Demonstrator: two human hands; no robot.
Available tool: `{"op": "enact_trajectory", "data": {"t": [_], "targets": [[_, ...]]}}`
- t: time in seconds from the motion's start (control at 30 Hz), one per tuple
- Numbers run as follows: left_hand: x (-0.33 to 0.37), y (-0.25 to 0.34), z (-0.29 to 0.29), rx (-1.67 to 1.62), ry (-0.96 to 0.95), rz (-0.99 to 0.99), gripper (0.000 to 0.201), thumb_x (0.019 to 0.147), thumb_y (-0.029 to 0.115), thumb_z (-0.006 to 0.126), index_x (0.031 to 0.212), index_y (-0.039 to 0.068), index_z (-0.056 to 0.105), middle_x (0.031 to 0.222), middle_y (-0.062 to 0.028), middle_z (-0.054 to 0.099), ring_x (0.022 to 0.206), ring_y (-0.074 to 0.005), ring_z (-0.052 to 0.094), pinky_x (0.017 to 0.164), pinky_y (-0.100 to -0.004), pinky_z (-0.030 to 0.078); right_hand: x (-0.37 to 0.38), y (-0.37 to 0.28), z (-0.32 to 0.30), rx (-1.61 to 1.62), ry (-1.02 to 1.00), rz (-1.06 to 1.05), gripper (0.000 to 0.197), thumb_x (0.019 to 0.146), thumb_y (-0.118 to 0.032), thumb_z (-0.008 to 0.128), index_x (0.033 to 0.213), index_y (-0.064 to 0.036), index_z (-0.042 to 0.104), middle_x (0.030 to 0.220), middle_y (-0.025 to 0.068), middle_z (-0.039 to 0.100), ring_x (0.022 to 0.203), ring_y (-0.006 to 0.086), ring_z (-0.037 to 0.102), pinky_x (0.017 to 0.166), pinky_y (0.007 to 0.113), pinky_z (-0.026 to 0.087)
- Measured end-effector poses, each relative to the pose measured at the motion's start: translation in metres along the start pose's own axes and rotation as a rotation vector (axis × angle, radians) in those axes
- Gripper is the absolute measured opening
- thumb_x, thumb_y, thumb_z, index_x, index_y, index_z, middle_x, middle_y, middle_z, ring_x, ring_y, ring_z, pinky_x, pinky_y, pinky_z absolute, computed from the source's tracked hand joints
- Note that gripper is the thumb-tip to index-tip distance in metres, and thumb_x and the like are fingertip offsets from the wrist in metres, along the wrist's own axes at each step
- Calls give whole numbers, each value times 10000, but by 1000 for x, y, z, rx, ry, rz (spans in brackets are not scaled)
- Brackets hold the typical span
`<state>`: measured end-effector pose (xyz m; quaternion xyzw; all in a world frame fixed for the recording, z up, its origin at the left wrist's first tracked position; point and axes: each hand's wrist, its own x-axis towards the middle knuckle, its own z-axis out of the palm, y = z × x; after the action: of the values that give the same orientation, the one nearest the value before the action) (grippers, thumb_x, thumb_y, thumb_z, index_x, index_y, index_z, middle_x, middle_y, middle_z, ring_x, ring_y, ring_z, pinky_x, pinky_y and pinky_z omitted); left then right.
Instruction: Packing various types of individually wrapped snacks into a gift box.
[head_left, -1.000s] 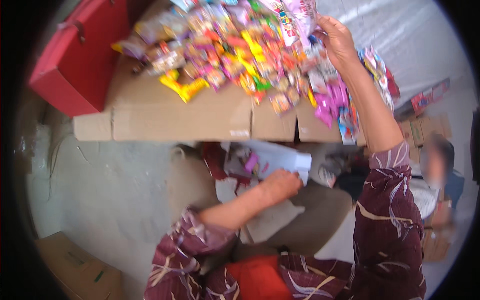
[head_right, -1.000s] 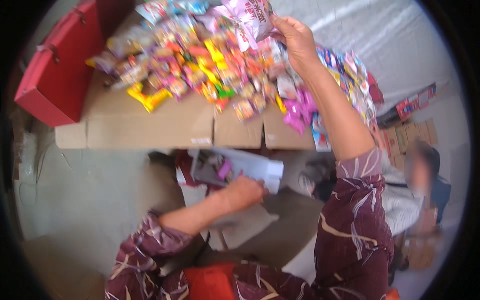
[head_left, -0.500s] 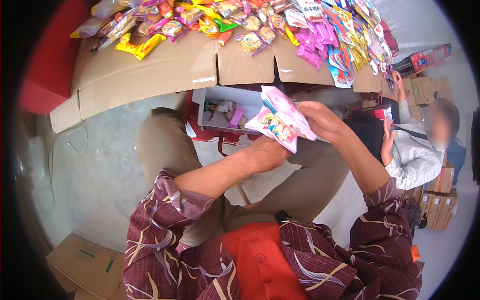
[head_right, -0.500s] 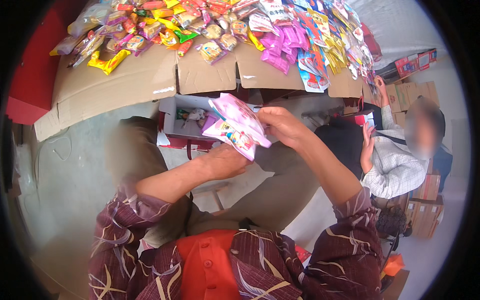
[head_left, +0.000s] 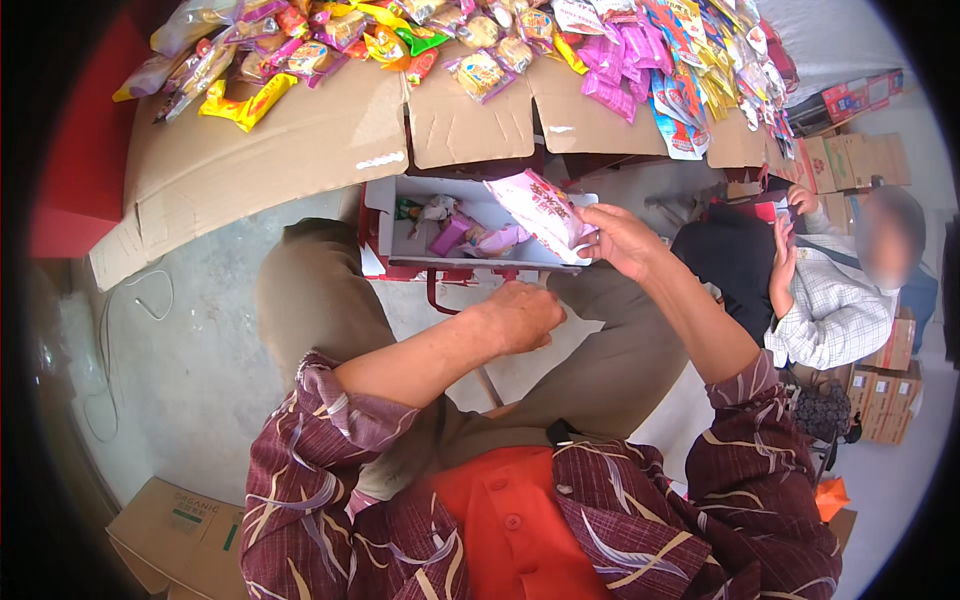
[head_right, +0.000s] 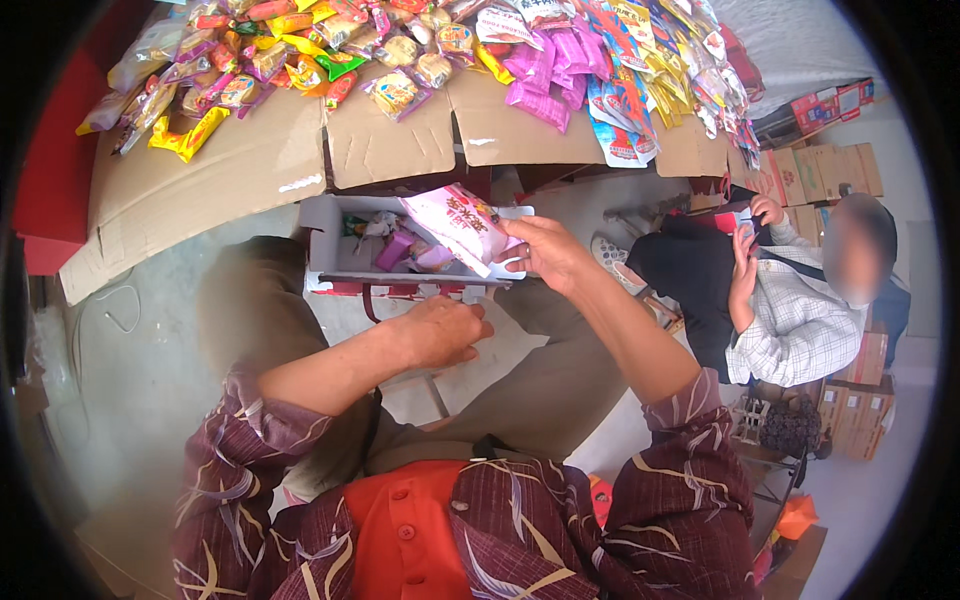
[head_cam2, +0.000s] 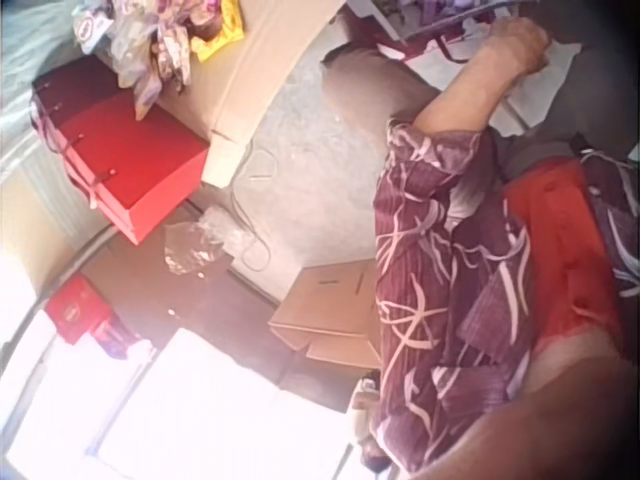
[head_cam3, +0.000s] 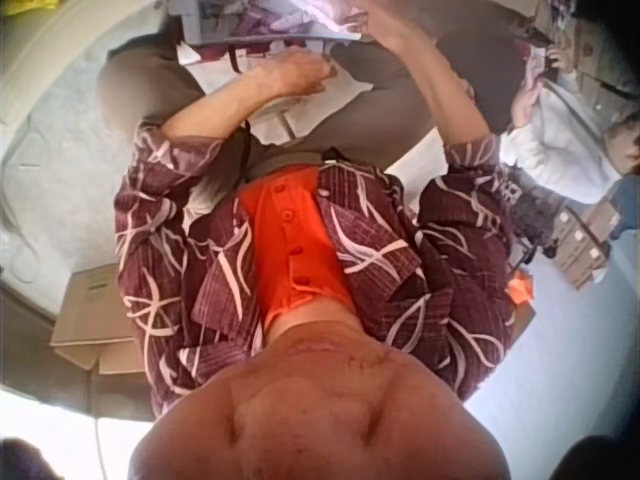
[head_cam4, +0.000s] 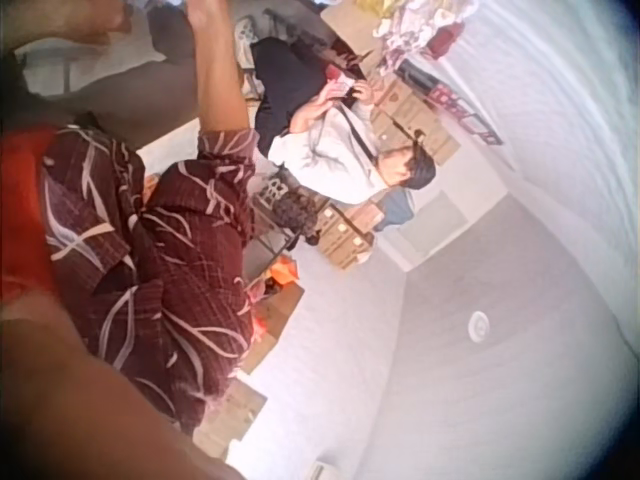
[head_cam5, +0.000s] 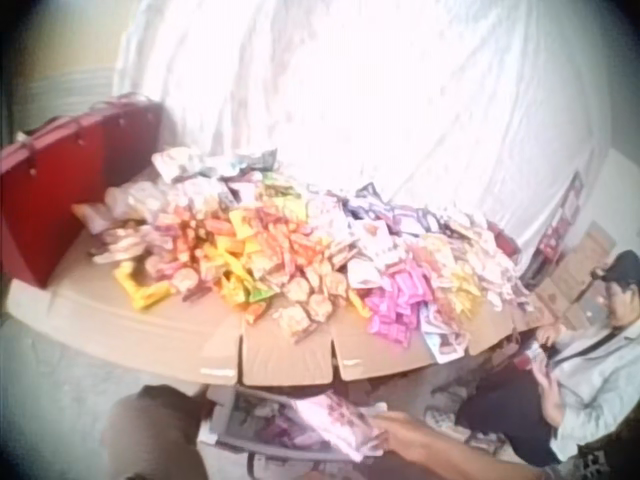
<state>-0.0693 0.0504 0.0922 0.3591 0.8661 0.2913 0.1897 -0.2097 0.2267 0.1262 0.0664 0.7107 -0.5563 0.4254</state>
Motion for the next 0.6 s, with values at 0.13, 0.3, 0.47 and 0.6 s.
{"op": "enact_trajectory", "data": {"t": [0.13,0.3,0.47,0.6], "targets": [[2,1,-1,17,-7,0,310,858,224,715,1093,30,659,1091,-168,645,972,-372,682,845,-465,555,5,-8,17,-201,8,-62,334,986,-345,623,1128,-43,616,988,79,678,808,142,665,693,275,504],[6,-1,8,49,4,-19,320,860,252,711,1097,44,658,1082,-159,651,973,-360,684,843,-464,553,16,-15,40,-249,-65,13,342,985,-370,624,1101,-48,622,959,95,682,743,133,658,681,268,502],[10,-1,10,63,-9,-29,323,867,269,700,1112,63,661,1082,-150,652,988,-346,680,847,-457,551,17,4,43,-473,-130,-204,274,971,-293,645,1088,-45,638,1035,56,686,884,104,638,726,265,503],[14,-1,11,58,-18,-38,344,864,265,700,1150,77,657,1084,-148,653,995,-339,675,855,-459,547,17,8,35,-334,-156,-270,251,959,-234,652,1133,-54,641,1029,19,679,937,105,618,757,284,502]]}}
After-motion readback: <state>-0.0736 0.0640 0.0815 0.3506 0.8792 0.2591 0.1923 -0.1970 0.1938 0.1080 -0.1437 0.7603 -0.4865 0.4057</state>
